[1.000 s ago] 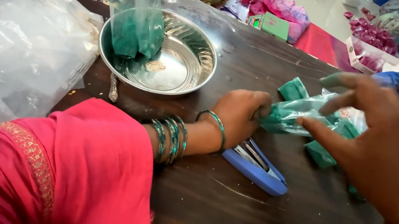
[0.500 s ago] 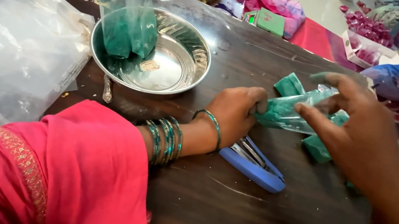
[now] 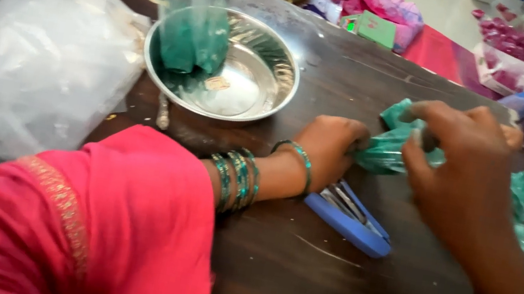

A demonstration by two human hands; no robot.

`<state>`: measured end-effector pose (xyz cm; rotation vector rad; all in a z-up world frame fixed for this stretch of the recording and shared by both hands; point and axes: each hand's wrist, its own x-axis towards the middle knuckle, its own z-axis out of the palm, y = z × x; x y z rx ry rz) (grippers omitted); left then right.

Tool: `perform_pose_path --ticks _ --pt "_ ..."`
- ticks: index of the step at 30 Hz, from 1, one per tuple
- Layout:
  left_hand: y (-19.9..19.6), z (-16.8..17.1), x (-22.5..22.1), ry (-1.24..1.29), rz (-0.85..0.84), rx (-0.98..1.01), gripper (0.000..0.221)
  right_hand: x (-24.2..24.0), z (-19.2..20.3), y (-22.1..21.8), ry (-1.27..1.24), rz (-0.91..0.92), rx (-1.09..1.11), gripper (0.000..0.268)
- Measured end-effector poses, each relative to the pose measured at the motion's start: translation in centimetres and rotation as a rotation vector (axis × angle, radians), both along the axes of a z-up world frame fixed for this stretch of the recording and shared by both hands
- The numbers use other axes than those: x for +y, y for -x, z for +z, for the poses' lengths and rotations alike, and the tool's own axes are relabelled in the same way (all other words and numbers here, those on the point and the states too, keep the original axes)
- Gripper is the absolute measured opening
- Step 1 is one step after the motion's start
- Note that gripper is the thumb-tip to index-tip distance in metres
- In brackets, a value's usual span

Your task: Packaging green powder into small plastic bags and sealing them with a stapler.

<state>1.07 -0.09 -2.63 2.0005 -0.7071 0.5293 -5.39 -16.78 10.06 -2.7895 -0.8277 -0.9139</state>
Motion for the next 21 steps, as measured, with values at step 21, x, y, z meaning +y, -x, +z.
perform_pose_path --ticks 21 --pt "24.4 7.1 8.9 0.375 -0.545 0.314 0.017 -0.6 -2.6 0.7 -0.004 0.107 -0.038 0.024"
